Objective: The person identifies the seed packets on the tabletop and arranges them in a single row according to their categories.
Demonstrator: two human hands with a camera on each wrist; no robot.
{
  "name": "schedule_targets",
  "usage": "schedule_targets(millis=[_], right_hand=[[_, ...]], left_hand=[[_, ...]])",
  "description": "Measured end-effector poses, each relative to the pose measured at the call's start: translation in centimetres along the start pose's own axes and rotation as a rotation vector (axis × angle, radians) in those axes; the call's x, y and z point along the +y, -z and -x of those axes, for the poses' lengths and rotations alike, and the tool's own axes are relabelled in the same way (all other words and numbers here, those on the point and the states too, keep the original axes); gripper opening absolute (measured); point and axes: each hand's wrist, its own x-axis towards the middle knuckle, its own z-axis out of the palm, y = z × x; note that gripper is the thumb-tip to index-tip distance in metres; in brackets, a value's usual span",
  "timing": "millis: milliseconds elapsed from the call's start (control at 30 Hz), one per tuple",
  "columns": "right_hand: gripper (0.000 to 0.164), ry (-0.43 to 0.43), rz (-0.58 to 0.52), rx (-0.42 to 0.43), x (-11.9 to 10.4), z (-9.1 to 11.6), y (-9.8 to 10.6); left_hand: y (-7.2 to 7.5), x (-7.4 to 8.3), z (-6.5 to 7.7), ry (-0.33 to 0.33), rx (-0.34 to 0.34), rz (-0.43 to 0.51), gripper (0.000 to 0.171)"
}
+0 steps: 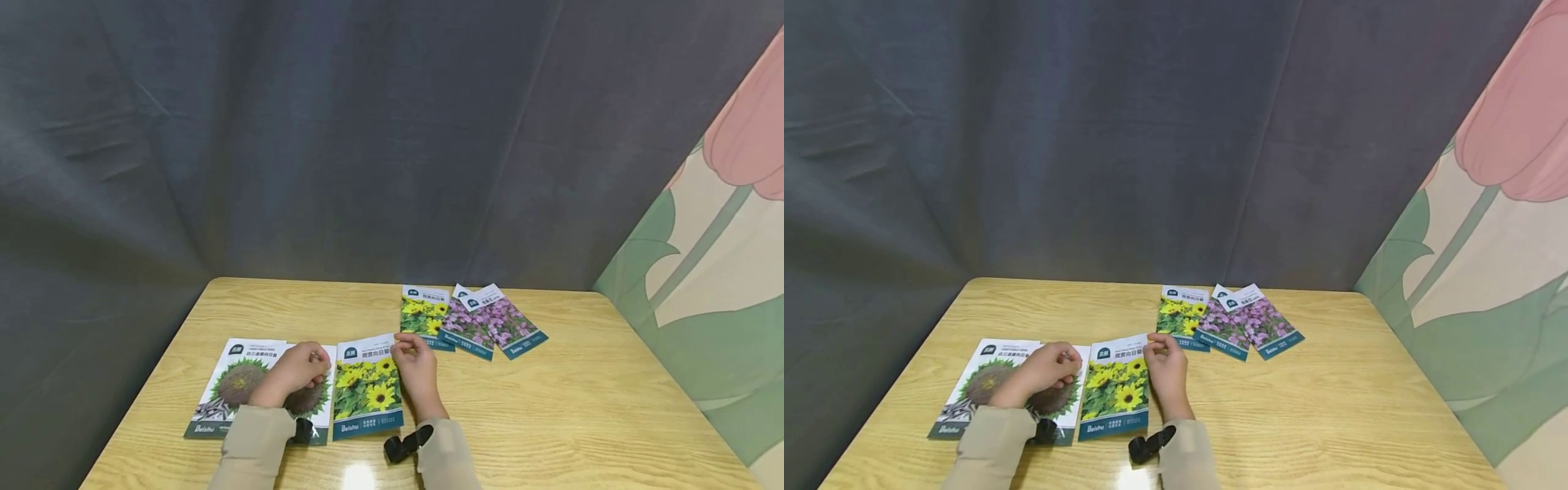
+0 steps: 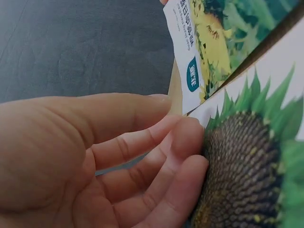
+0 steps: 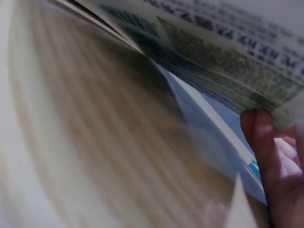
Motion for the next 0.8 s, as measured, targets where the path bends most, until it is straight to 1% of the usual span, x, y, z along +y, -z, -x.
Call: schedule_targets(millis=[33, 100, 133, 267, 333, 467, 533, 600, 667, 800], right_hand=[[0.02, -0.005, -0.009, 0.007, 0.1, -0.1, 0.0], [0.021, -0.012, -0.033, 0.007, -0.7, 0.2, 0.1], [0.021, -0.01, -0.034, 0.014, -0.7, 0.2, 0.1], [0.02, -0.02, -0.046, 0.044, 0.9, -0.4, -0.1], [0.02, -0.036, -0.05, 0.044, 1.6, -0.7, -0.2], [0.023, -0.048, -0.047, 0.003, 2.2, -0.8, -0.4], [0.026, -0.05, -0.025, -0.024, 2.1, -0.8, -0.4], [0.029, -0.04, -0.001, -0.047, 2.0, -0.7, -0.5], [0.032, -0.032, 0.028, -0.072, 1.8, -0.6, -0.5], [0.032, -0.031, 0.07, -0.12, 1.8, -0.5, -0.6]], left_hand=[[0.0, 0.1, 0.0, 0.004, 0.0, -0.01, 0.007], [0.0, 0.1, 0.0, 0.003, -0.003, -0.032, 0.008], [-0.1, 0.2, 0.0, 0.003, -0.006, -0.042, 0.009], [-0.1, 0.2, -0.1, -0.005, -0.012, -0.07, 0.011], [-0.2, 0.2, -0.1, -0.009, -0.01, -0.066, 0.012], [-0.3, 0.1, -0.2, -0.002, -0.027, 0.001, 0.015], [-0.4, 0.1, -0.3, 0.003, -0.033, 0.042, 0.017], [-0.4, 0.1, -0.4, 0.009, -0.026, 0.06, 0.018], [-0.4, 0.1, -0.4, 0.014, -0.007, 0.051, 0.018], [-0.4, 0.3, -0.4, 0.026, 0.024, -0.009, 0.011]])
